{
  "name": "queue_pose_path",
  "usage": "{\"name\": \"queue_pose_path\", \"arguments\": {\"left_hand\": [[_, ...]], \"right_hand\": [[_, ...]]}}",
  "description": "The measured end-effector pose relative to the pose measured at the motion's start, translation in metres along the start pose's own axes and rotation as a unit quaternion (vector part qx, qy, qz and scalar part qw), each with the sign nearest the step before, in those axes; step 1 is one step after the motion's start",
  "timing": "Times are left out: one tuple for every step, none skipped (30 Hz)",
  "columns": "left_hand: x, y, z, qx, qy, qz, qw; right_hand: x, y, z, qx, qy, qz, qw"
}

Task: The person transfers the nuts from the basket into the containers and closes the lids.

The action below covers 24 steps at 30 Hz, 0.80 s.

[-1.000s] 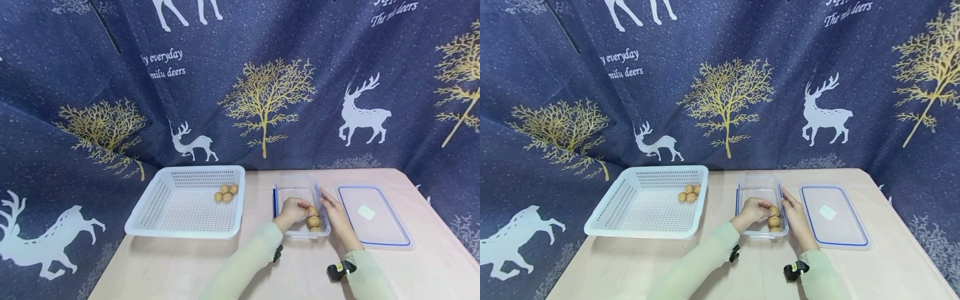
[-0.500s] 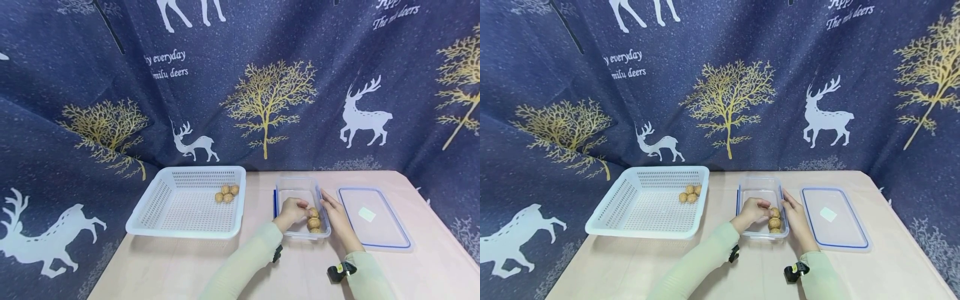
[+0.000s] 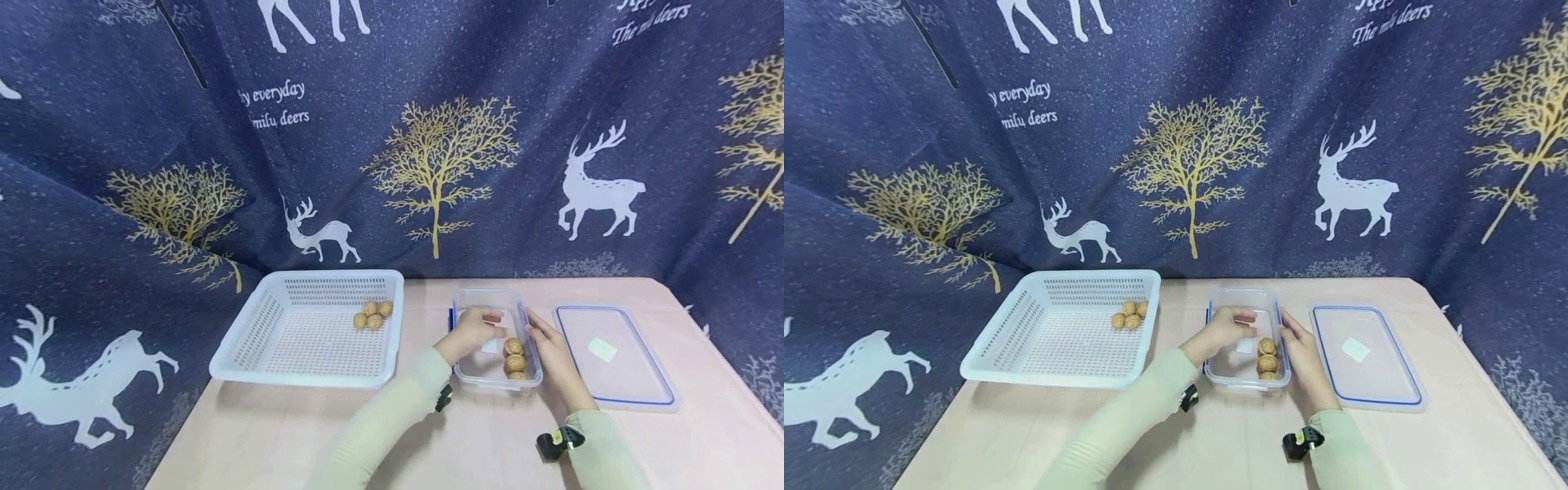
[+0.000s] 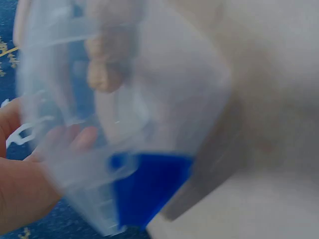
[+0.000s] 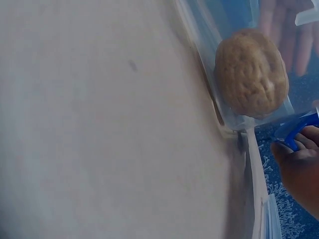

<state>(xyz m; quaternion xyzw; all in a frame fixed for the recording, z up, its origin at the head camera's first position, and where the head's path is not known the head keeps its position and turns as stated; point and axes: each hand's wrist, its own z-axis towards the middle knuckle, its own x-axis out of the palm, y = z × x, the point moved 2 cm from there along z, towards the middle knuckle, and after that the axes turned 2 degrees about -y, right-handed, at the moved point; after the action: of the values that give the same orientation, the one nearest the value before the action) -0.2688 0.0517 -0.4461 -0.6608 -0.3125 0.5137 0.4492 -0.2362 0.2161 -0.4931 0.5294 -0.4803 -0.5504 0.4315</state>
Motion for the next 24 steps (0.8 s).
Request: {"name": "queue_pose_path", "arguments": {"left_hand": [[-0.003, -0.004, -0.001, 0.007, 0.007, -0.001, 0.9999], [-0.007, -0.008, -0.001, 0.011, 0.012, -0.003, 0.9999], [-0.010, -0.011, -0.002, 0.016, 0.016, -0.007, 0.9997], [-0.014, -0.015, -0.002, 0.017, 0.020, -0.007, 0.9996], [-0.018, -0.018, -0.002, 0.020, 0.023, -0.009, 0.9995], [-0.022, -0.021, -0.003, 0.022, 0.024, -0.013, 0.9994], [-0.026, -0.024, -0.003, 0.024, 0.024, -0.016, 0.9993], [-0.031, -0.026, -0.003, 0.027, 0.024, -0.021, 0.9991], [-0.036, -0.028, -0.003, 0.030, 0.025, -0.027, 0.9989], [-0.042, -0.031, -0.004, 0.034, 0.025, -0.034, 0.9985], [-0.048, -0.033, -0.005, 0.040, 0.026, -0.045, 0.9978], [-0.054, -0.034, -0.005, 0.043, 0.027, -0.053, 0.9973], [-0.060, -0.035, -0.006, 0.047, 0.027, -0.061, 0.9967], [-0.067, -0.036, -0.007, 0.052, 0.030, -0.070, 0.9958], [-0.074, -0.037, -0.008, 0.057, 0.029, -0.078, 0.9949], [-0.081, -0.037, -0.008, 0.060, 0.028, -0.084, 0.9943], [-0.089, -0.037, -0.008, 0.063, 0.026, -0.087, 0.9938], [-0.096, -0.037, -0.009, 0.065, 0.022, -0.089, 0.9936], [-0.103, -0.037, -0.009, 0.068, 0.017, -0.093, 0.9932], [-0.111, -0.037, -0.009, 0.069, 0.013, -0.096, 0.9929], [-0.118, -0.037, -0.009, 0.067, 0.007, -0.099, 0.9928], [-0.125, -0.036, -0.009, 0.066, 0.001, -0.100, 0.9928], [-0.132, -0.036, -0.010, 0.065, -0.004, -0.105, 0.9923], [-0.139, -0.035, -0.010, 0.063, -0.008, -0.111, 0.9918]], "right_hand": [[0.000, 0.000, 0.000, 0.001, 0.001, 0.000, 1.000], [0.000, 0.000, 0.000, 0.002, 0.001, 0.001, 1.000], [0.000, 0.000, 0.000, 0.002, 0.001, 0.000, 1.000], [0.000, 0.000, 0.000, 0.002, 0.001, 0.001, 1.000], [-0.001, 0.000, 0.000, 0.001, 0.001, 0.001, 1.000], [-0.001, 0.000, 0.001, 0.000, 0.001, 0.000, 1.000], [-0.001, 0.000, 0.001, -0.001, 0.000, -0.001, 1.000], [-0.001, 0.000, 0.001, -0.003, -0.001, -0.002, 1.000], [-0.001, 0.000, 0.001, -0.006, -0.001, -0.004, 1.000], [-0.001, 0.000, 0.001, -0.008, -0.001, -0.007, 1.000], [-0.001, 0.000, 0.001, -0.009, -0.002, -0.010, 1.000], [-0.001, -0.001, 0.001, -0.010, -0.002, -0.013, 1.000], [-0.001, -0.001, 0.001, -0.011, -0.003, -0.015, 1.000], [-0.001, -0.001, 0.000, -0.012, -0.002, -0.017, 1.000], [-0.002, 0.000, 0.000, -0.014, -0.002, -0.019, 1.000], [-0.002, -0.001, 0.000, -0.014, -0.002, -0.021, 1.000], [-0.002, 0.000, 0.000, -0.013, -0.003, -0.022, 1.000], [-0.002, 0.000, 0.000, -0.013, -0.003, -0.022, 1.000], [-0.002, 0.000, 0.000, -0.014, -0.003, -0.022, 1.000], [-0.002, 0.000, 0.000, -0.013, -0.004, -0.023, 1.000], [-0.002, 0.000, 0.000, -0.012, -0.004, -0.022, 1.000], [-0.002, 0.000, 0.000, -0.011, -0.004, -0.022, 1.000], [-0.001, 0.000, 0.000, -0.010, -0.005, -0.020, 1.000], [-0.001, 0.000, 0.000, -0.009, -0.005, -0.019, 1.000]]}}
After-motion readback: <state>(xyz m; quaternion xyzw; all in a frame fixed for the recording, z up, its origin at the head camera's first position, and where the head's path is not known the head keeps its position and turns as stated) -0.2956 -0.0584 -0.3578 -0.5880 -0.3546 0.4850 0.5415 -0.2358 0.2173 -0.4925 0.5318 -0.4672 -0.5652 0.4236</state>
